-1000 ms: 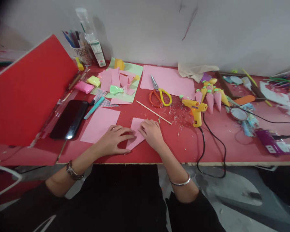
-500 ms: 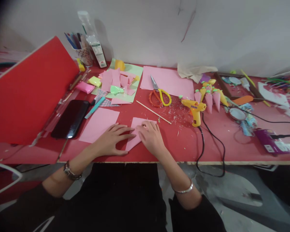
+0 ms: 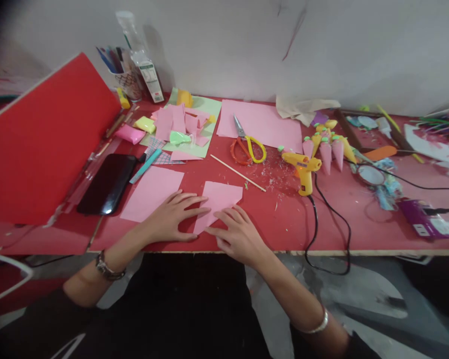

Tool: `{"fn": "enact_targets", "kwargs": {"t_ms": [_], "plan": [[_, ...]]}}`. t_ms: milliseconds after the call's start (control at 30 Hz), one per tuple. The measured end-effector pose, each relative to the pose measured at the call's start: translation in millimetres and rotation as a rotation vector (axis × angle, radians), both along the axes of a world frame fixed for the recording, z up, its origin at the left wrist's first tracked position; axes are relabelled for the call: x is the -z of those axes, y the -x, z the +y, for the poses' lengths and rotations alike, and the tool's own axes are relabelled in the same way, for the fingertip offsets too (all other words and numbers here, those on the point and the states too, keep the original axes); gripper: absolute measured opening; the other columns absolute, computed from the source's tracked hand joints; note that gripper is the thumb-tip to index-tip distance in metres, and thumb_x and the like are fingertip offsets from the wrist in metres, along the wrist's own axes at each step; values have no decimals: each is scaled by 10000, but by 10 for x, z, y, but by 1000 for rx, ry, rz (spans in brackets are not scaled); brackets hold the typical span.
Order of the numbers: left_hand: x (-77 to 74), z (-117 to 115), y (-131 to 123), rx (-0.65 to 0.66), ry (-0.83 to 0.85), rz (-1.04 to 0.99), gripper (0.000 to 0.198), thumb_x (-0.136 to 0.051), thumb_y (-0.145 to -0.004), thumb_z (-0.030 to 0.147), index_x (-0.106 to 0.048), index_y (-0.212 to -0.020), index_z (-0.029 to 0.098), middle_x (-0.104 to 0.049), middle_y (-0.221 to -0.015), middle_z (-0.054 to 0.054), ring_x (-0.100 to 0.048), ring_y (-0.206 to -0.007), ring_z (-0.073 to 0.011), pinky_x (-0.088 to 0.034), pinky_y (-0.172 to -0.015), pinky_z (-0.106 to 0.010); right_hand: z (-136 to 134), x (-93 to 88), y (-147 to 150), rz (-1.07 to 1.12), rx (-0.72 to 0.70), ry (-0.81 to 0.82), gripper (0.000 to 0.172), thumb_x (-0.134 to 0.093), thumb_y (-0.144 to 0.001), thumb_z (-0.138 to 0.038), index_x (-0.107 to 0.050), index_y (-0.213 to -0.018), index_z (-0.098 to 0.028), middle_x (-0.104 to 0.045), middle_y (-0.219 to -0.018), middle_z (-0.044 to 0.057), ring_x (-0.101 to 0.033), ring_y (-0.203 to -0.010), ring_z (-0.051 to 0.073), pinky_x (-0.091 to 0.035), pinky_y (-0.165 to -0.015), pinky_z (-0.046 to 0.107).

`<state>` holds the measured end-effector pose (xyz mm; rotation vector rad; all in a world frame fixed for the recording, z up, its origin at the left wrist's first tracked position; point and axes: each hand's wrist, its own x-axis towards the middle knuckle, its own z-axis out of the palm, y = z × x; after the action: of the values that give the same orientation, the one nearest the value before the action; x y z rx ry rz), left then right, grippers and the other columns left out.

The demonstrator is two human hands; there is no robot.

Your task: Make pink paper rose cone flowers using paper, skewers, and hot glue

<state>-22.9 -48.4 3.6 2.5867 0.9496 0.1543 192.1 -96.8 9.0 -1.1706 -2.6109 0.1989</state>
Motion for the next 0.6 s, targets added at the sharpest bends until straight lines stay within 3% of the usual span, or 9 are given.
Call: {"fn": "enact_targets", "kwargs": {"t_ms": [233, 400, 600], "plan": [[0, 13, 13, 21, 9, 28, 599, -534, -692, 506, -386, -1249, 343, -340, -1372, 12, -299, -1221, -246, -152, -1039, -462, 65, -16, -300, -11, 304, -4, 249, -501, -756, -265, -662, -944, -297, -429, -1238, 59, -335, -1160, 293, -369, -895, 497], [-11, 20, 27, 44, 12, 42, 646, -543, -687, 499, -352, -1277, 315, -330, -1379, 0, -286, -1229, -247, -151, -1044, -459, 152, -21, -478, -30, 379, -23, 257, -482, -763, -264, -659, -948, -282, -400, -1261, 52, -352, -1158, 285, -365, -902, 497], [-31, 21, 22, 52, 30, 70, 647, -533, -708, 484, -331, -1292, 293, -306, -1393, -15, -255, -1252, -257, -158, -1043, -470, 256, -36, -481, -39, 429, -40, 294, -445, -765, -224, -624, -997, -210, -482, -1206, 100, -430, -1101, 280, -380, -878, 485]]}}
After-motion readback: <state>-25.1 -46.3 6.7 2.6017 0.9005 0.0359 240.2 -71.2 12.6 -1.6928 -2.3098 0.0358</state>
